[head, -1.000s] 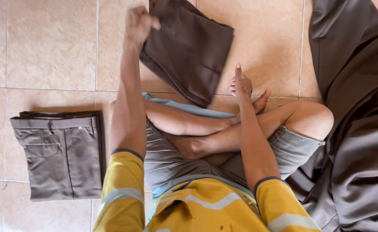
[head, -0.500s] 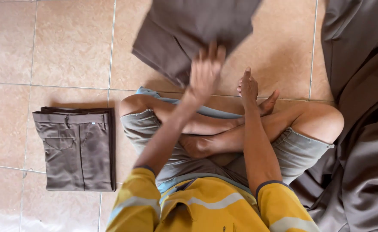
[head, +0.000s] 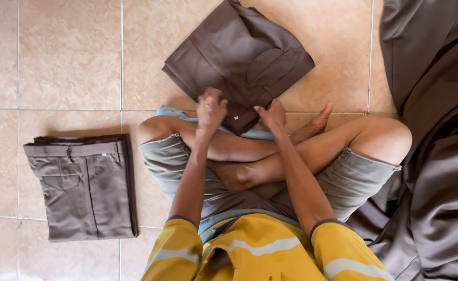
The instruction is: The person sits on a tiled floor and folds brown trousers by hand. They smooth the fabric, fold the legs together, fold the garment in half, and then fold it again into a compact rectangle. The folded trousers are placed on a stack to the left.
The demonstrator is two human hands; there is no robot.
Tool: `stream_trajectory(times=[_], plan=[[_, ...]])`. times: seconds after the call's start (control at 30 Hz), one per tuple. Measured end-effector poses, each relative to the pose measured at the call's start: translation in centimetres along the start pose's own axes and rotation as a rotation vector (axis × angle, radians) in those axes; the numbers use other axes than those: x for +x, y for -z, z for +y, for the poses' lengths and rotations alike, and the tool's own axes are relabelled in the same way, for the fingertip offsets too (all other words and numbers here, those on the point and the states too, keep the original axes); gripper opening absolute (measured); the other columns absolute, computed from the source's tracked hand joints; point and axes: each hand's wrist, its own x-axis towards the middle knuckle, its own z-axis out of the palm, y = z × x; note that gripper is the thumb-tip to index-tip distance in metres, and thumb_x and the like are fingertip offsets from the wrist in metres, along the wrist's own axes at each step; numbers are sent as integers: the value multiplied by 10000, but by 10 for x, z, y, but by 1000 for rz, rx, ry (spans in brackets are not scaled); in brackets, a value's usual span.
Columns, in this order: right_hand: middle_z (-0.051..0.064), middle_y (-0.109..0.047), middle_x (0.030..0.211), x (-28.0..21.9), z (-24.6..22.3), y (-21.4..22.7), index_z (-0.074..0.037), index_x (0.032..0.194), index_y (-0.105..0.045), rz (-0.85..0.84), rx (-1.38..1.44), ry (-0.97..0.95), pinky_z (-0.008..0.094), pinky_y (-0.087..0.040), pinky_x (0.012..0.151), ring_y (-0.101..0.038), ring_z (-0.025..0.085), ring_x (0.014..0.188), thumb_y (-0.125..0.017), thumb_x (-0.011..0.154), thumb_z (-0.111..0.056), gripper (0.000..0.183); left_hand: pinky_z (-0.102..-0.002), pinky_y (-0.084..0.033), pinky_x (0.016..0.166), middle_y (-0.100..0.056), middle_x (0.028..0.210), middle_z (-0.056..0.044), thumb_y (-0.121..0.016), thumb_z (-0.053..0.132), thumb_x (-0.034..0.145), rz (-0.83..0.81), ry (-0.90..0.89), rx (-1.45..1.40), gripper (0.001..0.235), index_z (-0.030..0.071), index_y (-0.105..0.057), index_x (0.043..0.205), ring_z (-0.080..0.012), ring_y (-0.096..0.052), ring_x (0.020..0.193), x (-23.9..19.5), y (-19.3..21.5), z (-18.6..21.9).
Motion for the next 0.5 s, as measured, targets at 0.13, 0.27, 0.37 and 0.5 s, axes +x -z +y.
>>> stream_trajectory(times=[0.13, 0.27, 0.37, 0.5], plan=[[166, -649, 1035, 11, -15, 30, -102, 1134, -530, 491, 42, 123, 575, -551, 853, -672, 445, 1046, -683, 923, -285, 319, -559, -517, 977, -576, 1404, -125, -767, 265, 881, 183, 213, 171, 354, 189, -676, 1214, -394, -601, 1195, 6, 45, -18], [253, -603, 1069, -16, -42, 47, -24, 1378, -523, 815, -156, 546, 639, -504, 811, -615, 510, 985, -680, 970, -174, 462, -601, -495, 992, -548, 1344, -194, -712, 303, 959, 374, 371, 31, 522, 93, -480, 1378, -462, -589, 1162, 20, 27, -67], [169, -645, 1089, -38, -51, 14, -77, 1463, -545, 608, -322, 815, 603, -512, 858, -652, 398, 1021, -642, 981, -311, 544, -671, -386, 1064, -444, 1522, -210, -579, 428, 1066, 288, 463, 31, 688, 78, -285, 1580, -451, -483, 1315, 30, 13, -64], [187, -633, 1296, -41, -36, -32, -122, 1456, -578, 612, -620, 840, 678, -356, 1043, -595, 388, 1238, -496, 1017, -599, 653, -588, -388, 1113, -549, 1417, -296, -553, 232, 1075, 280, 423, 20, 590, -73, -339, 1533, -459, -579, 1250, 28, 18, -49]])
